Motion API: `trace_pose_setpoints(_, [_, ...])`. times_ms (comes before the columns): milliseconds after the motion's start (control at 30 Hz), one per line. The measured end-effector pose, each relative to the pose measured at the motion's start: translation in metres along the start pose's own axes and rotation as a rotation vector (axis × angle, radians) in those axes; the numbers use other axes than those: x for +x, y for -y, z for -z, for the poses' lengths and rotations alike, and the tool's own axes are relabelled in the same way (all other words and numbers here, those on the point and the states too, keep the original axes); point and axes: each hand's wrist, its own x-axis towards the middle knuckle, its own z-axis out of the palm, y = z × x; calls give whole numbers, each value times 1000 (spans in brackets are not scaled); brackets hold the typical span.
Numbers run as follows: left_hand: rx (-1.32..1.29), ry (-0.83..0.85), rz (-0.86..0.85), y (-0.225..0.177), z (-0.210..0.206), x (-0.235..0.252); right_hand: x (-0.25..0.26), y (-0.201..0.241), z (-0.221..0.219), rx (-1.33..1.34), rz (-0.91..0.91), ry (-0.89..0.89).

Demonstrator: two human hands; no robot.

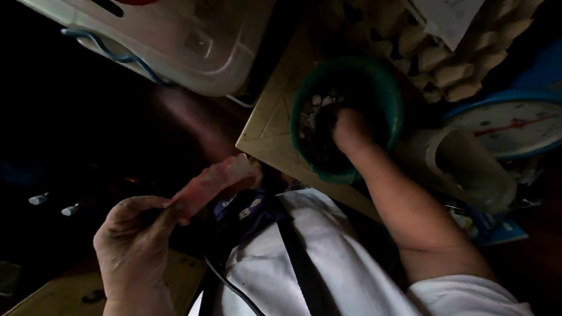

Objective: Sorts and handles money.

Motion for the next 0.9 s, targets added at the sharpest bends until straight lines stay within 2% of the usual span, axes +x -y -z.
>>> trace_pose_setpoints(67, [3, -4, 1, 2, 2, 0, -1, 1, 4, -44, -109, -2])
trace_pose_setpoints(133, [5, -6, 5, 2, 3, 0, -1, 4, -1, -114, -135, -5])
trace_pose_setpoints(233, [17, -4, 13, 1, 1, 1, -4, 12, -2, -166, -103, -48])
trace_pose_setpoints(467, [-13, 5, 12, 1, -1, 3, 25, 15, 4, -226, 30, -274])
trace_pose_setpoints(533, [-22, -4, 16, 2, 0, 2, 22, 15, 3, -241, 75, -271])
trace_pose_setpoints(600, [-16, -11, 16, 4, 3, 1, 13, 12, 6, -174, 32, -184])
trace_pose_setpoints(700, [-12, -13, 1, 8, 8, -1, -6, -7, 14, 255, -62, -70])
trace_pose_setpoints(833, [-17, -15, 13, 8, 9, 0, -28, -42, 3, 1322, -128, 47])
trace_pose_setpoints(900, [-22, -5, 16, 6, 7, 2, -27, -47, 2, 1542, -99, 52])
